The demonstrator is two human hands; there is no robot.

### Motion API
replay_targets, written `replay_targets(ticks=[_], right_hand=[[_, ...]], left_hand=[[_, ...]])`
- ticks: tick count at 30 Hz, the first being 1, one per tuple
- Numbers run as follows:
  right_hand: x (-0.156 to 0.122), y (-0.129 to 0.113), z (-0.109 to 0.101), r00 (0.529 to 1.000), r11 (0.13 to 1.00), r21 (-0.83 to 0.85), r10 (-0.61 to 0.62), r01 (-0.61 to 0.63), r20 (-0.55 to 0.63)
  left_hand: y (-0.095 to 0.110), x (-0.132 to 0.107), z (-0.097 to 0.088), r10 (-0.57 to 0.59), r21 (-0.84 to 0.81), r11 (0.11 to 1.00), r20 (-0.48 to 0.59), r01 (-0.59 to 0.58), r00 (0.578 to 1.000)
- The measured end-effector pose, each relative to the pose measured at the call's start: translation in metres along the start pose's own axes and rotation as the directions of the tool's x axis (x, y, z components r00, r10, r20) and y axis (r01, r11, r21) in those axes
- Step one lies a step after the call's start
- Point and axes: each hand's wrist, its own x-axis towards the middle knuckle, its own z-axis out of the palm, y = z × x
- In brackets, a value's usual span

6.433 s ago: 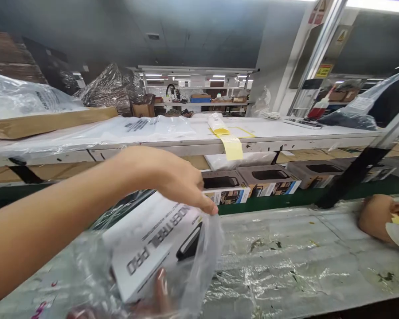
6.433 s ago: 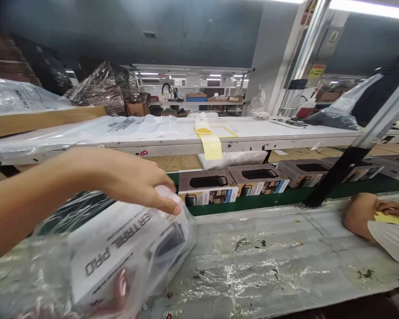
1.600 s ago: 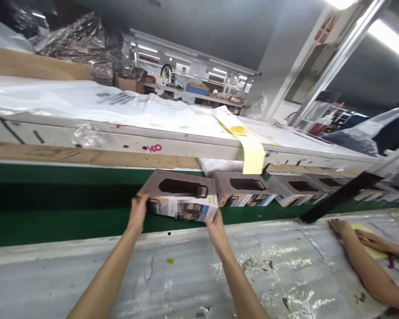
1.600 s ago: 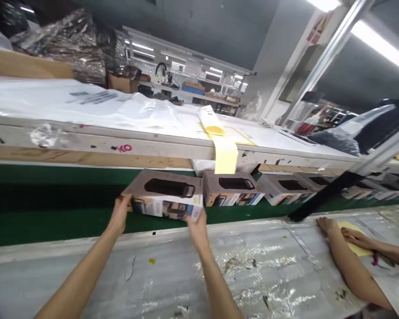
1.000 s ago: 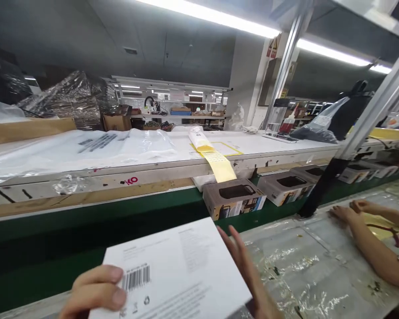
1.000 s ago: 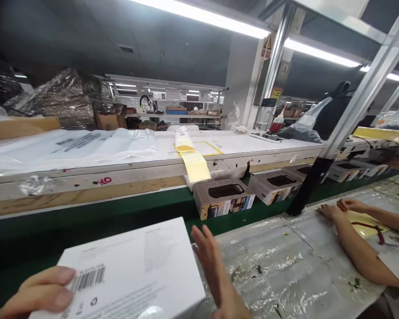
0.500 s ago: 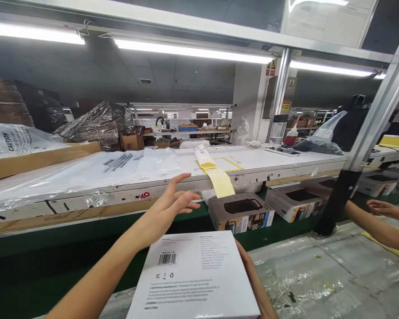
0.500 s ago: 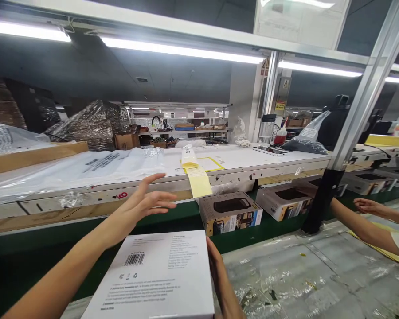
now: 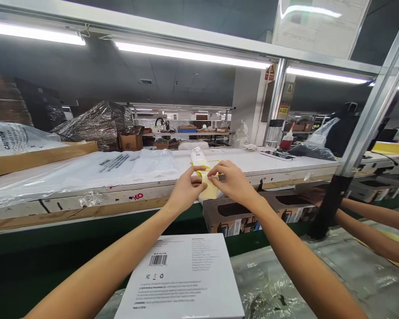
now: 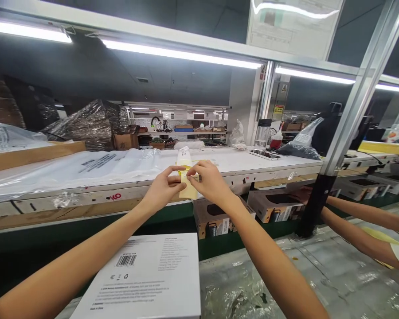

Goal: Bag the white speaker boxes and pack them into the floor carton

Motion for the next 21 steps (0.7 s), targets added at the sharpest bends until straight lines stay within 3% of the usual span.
replay_targets(ticks=[6,12,15,18,21], right_hand=[[-0.008,0.014,0.010,0.999,0.999,-0.034,-0.041,0.042,0.022],[-0.010,0.006,0.010,0.993,0.942,-0.313,-0.112,0.121,0.046],[-0.008,0.000,0.013,0.994,0.923,-0.369,-0.104,0.109,0.033],[-0.009,-0.007,0.009,0.998,0.941,-0.334,-0.054,0.059,0.025],[-0.016,-0.025,-0.006,0.997,0.994,-0.078,0.074,-0.072,0.034]], left_hand=[[-0.003,0.002,0.002,-0.006,0.041,0.999,-0.028,0.007,1.000],[-0.007,0.001,0.002,0.037,0.035,0.999,-0.021,-0.036,0.999],[-0.007,0.002,0.001,0.054,0.053,0.997,-0.002,-0.053,0.999],[-0.002,0.003,0.001,0.044,0.072,0.996,0.033,-0.046,0.999],[0.008,-0.009,-0.014,0.024,0.056,0.998,0.122,-0.031,0.992]])
